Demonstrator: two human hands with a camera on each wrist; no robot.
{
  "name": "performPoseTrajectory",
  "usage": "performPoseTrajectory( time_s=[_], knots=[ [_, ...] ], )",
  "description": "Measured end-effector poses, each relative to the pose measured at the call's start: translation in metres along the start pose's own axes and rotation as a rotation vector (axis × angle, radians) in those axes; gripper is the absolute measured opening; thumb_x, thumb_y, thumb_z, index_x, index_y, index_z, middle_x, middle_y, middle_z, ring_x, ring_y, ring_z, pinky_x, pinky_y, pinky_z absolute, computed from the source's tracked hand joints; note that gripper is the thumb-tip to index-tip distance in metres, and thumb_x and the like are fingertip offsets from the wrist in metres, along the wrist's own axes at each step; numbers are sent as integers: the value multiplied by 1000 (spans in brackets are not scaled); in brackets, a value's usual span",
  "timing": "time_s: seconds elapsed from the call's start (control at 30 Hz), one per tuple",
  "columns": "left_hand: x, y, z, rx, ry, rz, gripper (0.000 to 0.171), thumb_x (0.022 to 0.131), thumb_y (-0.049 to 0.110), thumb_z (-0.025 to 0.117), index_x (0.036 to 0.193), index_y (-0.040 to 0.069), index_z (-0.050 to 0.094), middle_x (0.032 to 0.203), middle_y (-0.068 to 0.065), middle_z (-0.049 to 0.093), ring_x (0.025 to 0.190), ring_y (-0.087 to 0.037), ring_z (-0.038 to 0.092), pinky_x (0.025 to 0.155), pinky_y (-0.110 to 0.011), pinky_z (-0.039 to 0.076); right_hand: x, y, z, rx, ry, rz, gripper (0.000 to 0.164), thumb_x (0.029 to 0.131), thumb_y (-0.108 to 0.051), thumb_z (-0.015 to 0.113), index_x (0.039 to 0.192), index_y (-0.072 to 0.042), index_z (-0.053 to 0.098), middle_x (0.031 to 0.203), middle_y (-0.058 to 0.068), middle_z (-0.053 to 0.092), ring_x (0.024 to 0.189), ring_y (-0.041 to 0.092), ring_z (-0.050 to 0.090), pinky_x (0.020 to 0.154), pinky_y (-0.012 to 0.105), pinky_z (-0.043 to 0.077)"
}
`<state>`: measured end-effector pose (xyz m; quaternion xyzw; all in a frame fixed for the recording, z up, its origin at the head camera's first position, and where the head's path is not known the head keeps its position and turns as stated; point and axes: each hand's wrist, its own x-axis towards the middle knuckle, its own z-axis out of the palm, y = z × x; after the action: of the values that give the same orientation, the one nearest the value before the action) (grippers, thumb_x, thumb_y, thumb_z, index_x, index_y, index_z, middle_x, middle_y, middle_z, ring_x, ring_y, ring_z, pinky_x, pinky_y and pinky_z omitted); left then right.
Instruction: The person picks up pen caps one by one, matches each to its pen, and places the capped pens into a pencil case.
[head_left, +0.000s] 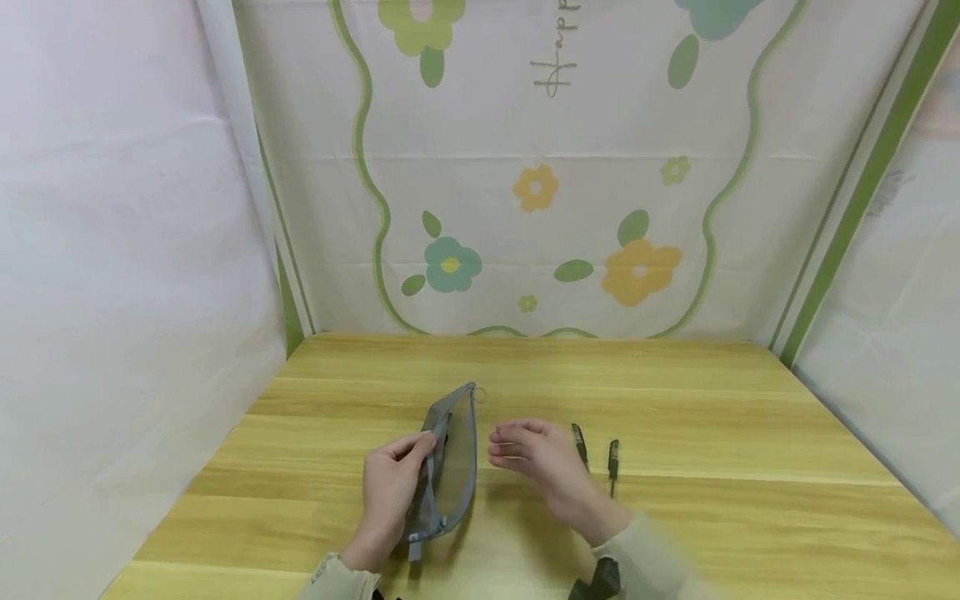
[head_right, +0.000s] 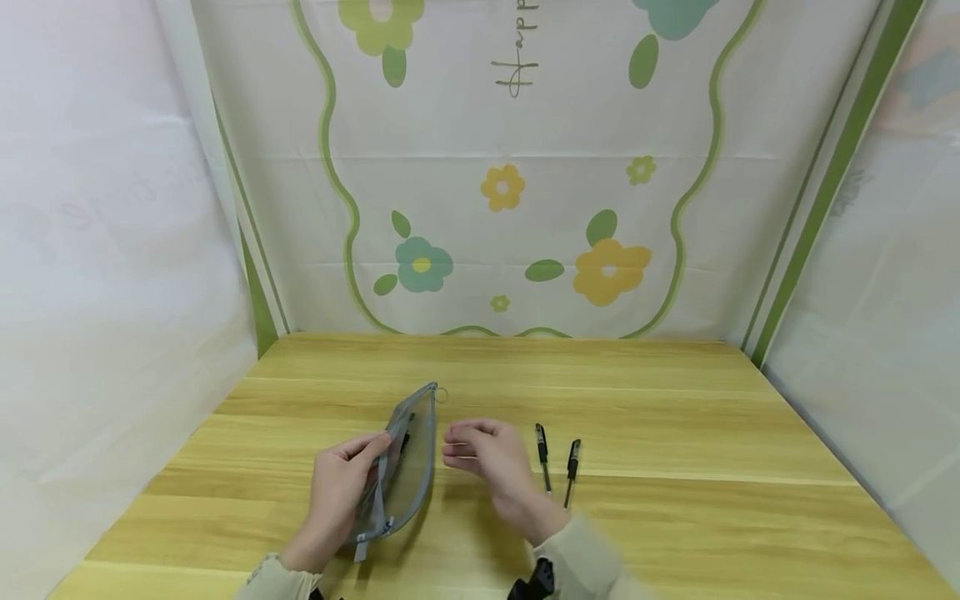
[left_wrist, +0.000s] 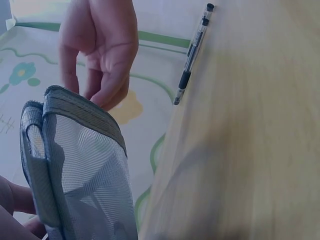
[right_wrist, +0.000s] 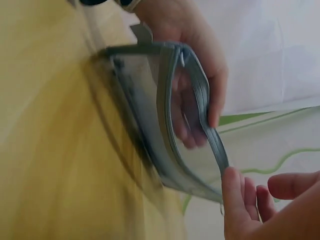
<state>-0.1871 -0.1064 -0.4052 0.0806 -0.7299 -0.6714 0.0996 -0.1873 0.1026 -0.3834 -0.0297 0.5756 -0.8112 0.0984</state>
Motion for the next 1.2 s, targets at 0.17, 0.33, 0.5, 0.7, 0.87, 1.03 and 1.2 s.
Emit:
performPoseTrajectory(
  time_s=[0.17,0.33,0.5,0.7,0.87,1.03,1.2],
  knots=[
    [2,-2,0,6,3,-5,16,91,20,73,99,7,79,89,-7,72,67,-14,58,58,-23,49,0,-24,-38,-154,-19,16,25,95,-6,63,113,12,59,103,18,67,93,28,66,89,42,53],
    [4,-3,2,-16,-15,7,18,91,21,74,100,7,79,91,-7,72,68,-13,59,58,-23,49,1,-51,-82,-321,-8,5,30,95,-4,63,119,14,57,110,19,64,96,29,66,89,41,53],
    [4,-3,1,-28,-12,2,19,90,20,74,101,6,78,98,-8,72,72,-12,61,60,-21,50,-4,-62,-109,-474,18,29,40,90,-6,71,122,14,56,119,22,61,103,36,63,90,42,52],
    [2,-4,-1,-32,-2,-11,19,90,20,75,101,5,78,100,-8,72,76,-12,61,61,-20,50,-11,-52,-121,-598,1,98,49,89,-8,72,128,14,53,126,27,57,107,39,62,91,46,51],
    [2,-6,-1,-18,-2,-5,18,89,19,75,99,5,79,93,-7,72,70,-12,58,58,-20,48,-13,-40,-121,-618,-21,84,54,85,-4,75,128,17,50,120,27,59,103,33,63,87,44,53],
    [2,-7,0,-11,-3,-2,17,89,19,75,100,6,79,95,-6,73,70,-11,58,58,-20,48,-12,-34,-120,-678,-26,48,57,82,-5,78,128,15,52,118,23,60,103,28,60,88,41,53],
    [1,-5,0,-12,-3,6,17,89,18,74,100,5,79,95,-7,72,68,-11,58,57,-20,48,-11,-30,-119,-714,9,45,59,79,-4,79,129,13,52,117,19,61,104,27,59,91,45,50]
  ],
)
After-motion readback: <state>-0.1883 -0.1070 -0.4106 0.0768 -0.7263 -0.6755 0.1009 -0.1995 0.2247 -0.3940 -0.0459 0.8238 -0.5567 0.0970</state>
